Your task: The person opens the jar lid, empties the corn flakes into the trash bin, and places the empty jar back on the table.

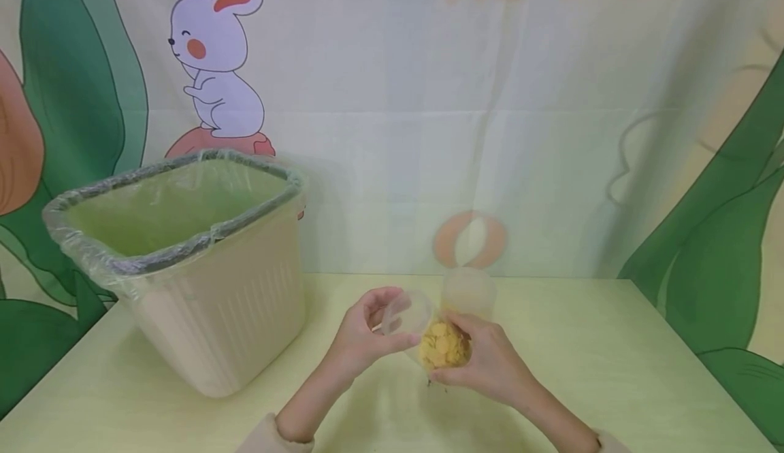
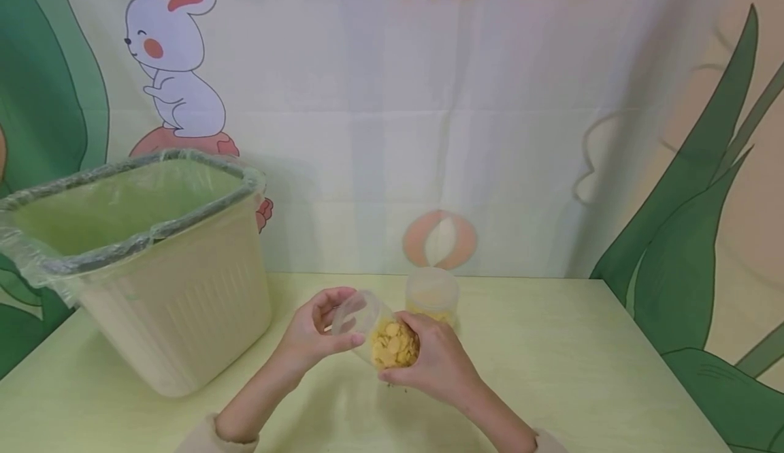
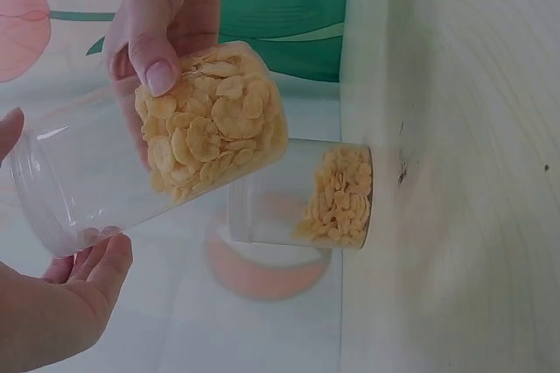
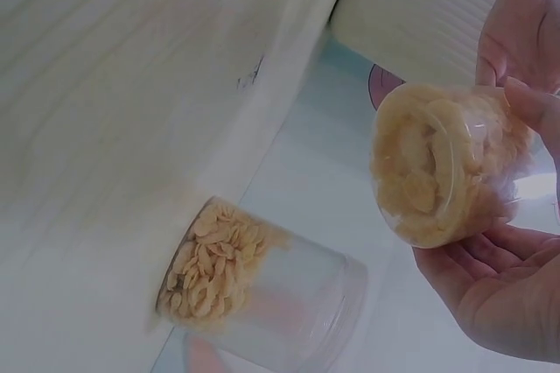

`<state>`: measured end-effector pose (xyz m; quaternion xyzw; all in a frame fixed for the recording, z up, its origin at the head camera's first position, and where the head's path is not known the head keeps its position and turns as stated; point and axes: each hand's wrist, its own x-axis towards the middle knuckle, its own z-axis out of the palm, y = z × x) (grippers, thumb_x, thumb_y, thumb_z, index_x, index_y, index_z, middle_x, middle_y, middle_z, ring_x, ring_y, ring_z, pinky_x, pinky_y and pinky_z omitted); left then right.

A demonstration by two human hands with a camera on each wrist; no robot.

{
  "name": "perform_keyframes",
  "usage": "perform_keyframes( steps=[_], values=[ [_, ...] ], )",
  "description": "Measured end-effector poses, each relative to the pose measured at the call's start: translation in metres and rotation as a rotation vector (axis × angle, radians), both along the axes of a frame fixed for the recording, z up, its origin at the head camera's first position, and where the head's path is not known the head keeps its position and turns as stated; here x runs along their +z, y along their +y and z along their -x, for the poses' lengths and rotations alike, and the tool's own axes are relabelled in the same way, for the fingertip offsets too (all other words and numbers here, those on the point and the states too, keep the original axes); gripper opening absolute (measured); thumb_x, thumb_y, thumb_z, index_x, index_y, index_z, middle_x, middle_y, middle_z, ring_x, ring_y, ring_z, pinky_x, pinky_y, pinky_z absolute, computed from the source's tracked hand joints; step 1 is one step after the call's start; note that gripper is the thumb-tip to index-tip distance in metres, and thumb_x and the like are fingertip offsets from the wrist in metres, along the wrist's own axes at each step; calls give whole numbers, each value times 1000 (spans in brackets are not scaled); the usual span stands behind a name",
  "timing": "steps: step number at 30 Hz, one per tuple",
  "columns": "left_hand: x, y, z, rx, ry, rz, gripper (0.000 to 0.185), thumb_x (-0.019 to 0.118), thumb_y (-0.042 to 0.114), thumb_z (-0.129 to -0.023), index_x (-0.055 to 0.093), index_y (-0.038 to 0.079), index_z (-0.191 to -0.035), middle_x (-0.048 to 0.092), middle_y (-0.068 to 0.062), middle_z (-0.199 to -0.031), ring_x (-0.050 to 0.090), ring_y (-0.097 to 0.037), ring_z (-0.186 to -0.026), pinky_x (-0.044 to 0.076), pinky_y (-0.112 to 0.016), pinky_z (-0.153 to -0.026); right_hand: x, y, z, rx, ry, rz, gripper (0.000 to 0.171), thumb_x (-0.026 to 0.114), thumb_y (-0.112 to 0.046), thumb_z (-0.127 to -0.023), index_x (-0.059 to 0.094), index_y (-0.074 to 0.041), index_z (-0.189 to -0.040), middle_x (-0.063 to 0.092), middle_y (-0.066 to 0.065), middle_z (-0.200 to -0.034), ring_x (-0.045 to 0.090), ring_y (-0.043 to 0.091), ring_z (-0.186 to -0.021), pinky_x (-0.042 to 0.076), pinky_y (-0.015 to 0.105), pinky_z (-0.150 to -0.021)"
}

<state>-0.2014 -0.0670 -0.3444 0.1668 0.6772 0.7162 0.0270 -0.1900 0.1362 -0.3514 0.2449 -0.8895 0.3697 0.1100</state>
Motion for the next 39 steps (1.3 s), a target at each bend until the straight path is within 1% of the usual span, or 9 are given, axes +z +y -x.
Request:
perform_keyframes(
  steps=[4,7,10,16,24,27,32,36,39],
  values=[
    [0,-2,0,-52,7,8,71,79,14,-70,41,0,-128,49,-14,-128,46,-26,-120,42,-34,-97,0,1,0,1,-6,-2,70,86,-25,-58,57,3,-115,63,10,-106,57,15,-88,50,26,-74],
    [0,-4,0,-121,40,12,79,80,20,-70,36,0,-132,44,-15,-132,42,-26,-124,38,-36,-100,0,2,-1,3,-12,-2,70,86,-26,-58,57,3,-115,63,10,-106,57,15,-88,50,26,-74],
    [0,-7,1,-202,87,8,84,80,21,-70,32,-2,-135,40,-18,-136,38,-28,-127,34,-40,-102,1,3,-1,9,-10,-3,70,86,-26,-58,57,4,-115,63,11,-107,58,15,-88,50,25,-74],
    [-1,-11,3,-309,148,-4,84,76,16,-74,27,2,-140,32,-17,-143,31,-30,-131,29,-43,-105,2,4,-4,24,-21,-8,72,86,-25,-58,56,6,-115,63,13,-107,58,18,-89,51,25,-74],
    [-5,-16,7,-424,184,-48,79,68,3,-78,23,2,-143,23,-18,-147,23,-30,-135,20,-50,-107,4,4,-6,38,-85,6,72,85,-26,-58,56,5,-117,62,13,-110,59,21,-94,51,28,-77],
    [-6,-18,9,-441,183,-46,77,66,-2,-78,23,-1,-142,24,-18,-147,24,-30,-134,20,-51,-107,3,5,-6,43,-96,6,73,85,-24,-59,55,5,-118,62,12,-111,59,21,-94,50,29,-78],
    [-6,-19,10,-429,162,-27,75,66,-4,-76,28,-1,-140,27,-20,-145,28,-30,-132,24,-48,-107,2,6,-6,52,-101,-3,72,85,-23,-59,55,4,-119,62,11,-111,59,20,-94,50,28,-78],
    [-6,-19,10,-389,144,-11,73,70,-1,-75,33,0,-138,33,-18,-142,33,-30,-130,28,-47,-105,2,5,-6,48,-90,-13,72,85,-24,-58,56,3,-118,62,12,-111,59,19,-93,50,27,-77],
    [-6,-18,9,-335,130,2,72,72,1,-73,37,0,-136,38,-17,-140,37,-30,-127,31,-47,-104,2,5,-5,41,-81,-21,73,85,-27,-58,56,4,-117,62,13,-110,58,19,-91,50,27,-75]
  ],
)
